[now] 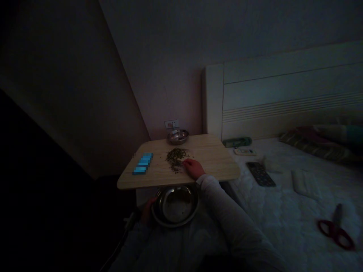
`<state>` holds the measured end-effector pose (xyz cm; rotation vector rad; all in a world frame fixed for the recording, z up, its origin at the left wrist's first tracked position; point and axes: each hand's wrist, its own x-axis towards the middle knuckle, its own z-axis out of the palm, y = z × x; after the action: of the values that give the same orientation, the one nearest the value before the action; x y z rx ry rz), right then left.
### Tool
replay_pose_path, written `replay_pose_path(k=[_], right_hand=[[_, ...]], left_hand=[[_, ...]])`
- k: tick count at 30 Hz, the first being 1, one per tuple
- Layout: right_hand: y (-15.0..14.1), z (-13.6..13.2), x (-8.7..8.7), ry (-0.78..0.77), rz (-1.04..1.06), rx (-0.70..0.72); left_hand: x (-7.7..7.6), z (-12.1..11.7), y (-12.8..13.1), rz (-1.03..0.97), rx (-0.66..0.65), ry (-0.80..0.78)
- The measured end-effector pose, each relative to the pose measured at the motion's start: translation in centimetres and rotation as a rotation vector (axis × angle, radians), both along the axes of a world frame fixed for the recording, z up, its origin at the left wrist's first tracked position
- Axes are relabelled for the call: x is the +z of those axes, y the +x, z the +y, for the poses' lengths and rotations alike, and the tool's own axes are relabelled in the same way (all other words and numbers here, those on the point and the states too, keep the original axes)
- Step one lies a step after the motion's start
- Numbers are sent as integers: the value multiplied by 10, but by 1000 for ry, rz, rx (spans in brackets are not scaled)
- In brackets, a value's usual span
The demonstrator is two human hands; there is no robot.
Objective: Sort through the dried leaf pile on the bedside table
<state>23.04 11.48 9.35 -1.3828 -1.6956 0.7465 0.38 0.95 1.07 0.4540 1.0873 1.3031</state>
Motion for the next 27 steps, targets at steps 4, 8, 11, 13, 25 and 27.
replay_pose_path(k=[4,8,11,13,25,27], right_hand=[[1,0,-1,7,10,-23],[2,-2,1,15,-41,-12],[1,-3,2,8,-67,-6],[1,-4,2,11,-79,-2],[2,-2,-3,26,-76,46],[2,-3,-3,25,-67,44]], left_hand=[[1,-1,0,25,36,-6],[-6,-1,-7,15,93,-5],[-8,0,-9,14,123,-31],[-8,0,-8,25,133,-45],[-7,1,-9,-12,121,-33],[-9,1,-10,-26,120,-21]])
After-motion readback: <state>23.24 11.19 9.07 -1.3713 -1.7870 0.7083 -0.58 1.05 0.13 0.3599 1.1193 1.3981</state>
